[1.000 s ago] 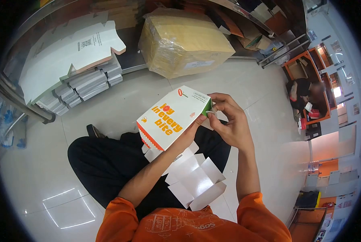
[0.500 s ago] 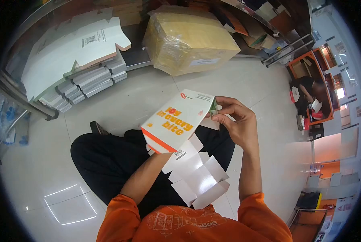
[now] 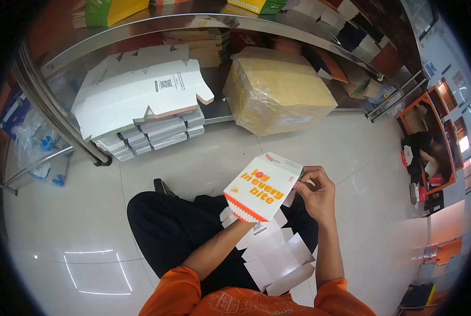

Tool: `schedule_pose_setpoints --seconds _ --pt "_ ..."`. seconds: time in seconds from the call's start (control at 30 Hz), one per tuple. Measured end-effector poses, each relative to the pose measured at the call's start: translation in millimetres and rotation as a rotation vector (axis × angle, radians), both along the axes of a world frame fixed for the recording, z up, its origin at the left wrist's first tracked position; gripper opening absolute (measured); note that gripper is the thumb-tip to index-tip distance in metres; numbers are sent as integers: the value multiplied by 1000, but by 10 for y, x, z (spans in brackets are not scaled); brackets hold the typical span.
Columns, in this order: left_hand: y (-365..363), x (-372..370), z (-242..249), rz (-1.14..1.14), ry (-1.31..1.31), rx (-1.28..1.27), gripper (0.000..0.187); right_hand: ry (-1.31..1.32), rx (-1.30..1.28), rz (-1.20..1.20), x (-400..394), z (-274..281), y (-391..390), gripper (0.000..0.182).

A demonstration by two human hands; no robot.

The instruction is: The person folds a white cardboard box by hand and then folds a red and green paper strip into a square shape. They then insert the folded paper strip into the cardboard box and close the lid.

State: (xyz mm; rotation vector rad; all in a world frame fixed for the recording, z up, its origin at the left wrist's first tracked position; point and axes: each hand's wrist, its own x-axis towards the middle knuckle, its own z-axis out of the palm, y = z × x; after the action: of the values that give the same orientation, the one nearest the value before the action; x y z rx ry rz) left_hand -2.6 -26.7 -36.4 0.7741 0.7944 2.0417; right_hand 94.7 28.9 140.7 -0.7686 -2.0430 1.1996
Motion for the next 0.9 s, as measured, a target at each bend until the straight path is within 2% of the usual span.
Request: schedule_pose_setpoints --seconds 0.07,0.1,0.13,0.2,0.23,0.27,0.33,0.4,0.47,0.5,0.53,0.57,0.6,0.63,0.67,0.7,0.73,0.8,0.83,0.9 --pt "134 53 -17 94 163 -140 39 65 -36 -7 -11 -14 16 26" --pt "17 -13 214 -6 323 -260 36 96 -104 -57 -17 16 13 23" --pt "-75 -90 479 -1 332 -255 36 127 -170 -105 -26 50 25 20" --pt "-224 -296 1084 185 908 -66 34 158 -189 -147 -33 65 180 17" --pt "-363 -444 1447 103 1012 -185 31 178 -216 -193 -47 89 251 14" --pt "-494 -551 1656 167 982 -120 27 182 -209 -187 -96 192 285 14" --pt "-727 -756 1943 364 884 100 25 -39 -57 -276 -287 478 388 15" --pt "-892 -958 1961 684 718 336 21 120 189 -74 -497 592 743 22" --pt "-1012 -1083 1983 750 267 466 16 281 334 -151 -1011 1132 791 25" --pt "-1044 -1187 1942 756 265 471 16 258 524 -106 -1206 1416 1032 28" --pt "-1054 -1308 1865 776 282 395 15 239 643 -162 -1500 1799 1100 28" --pt "-1044 -1394 1804 797 297 320 14 384 566 -159 -1848 2135 1124 34" --pt "-1022 -1431 1770 802 294 325 14 365 564 -246 -2140 2476 1200 35" --pt "-999 -1444 1735 763 194 252 14 180 653 -351 -2376 2816 1298 38" --pt "-975 -1453 1716 720 94 181 14 514 902 -176 -2709 3017 1811 40" --pt "-955 -1467 1691 703 111 168 13 205 797 -434 -2806 3223 1591 38" --pt "-938 -1470 1681 702 107 182 13 418 900 -575 -3060 3228 1573 26" --pt "-913 -1473 1661 664 84 139 13 243 1162 -646 -3281 3260 1790 34" --pt "-896 -1481 1640 649 47 145 13 244 1168 -639 -3349 3212 1804 34" --pt "-886 -1521 1625 636 37 136 13 5 1090 -648 -3410 2992 1812 35"
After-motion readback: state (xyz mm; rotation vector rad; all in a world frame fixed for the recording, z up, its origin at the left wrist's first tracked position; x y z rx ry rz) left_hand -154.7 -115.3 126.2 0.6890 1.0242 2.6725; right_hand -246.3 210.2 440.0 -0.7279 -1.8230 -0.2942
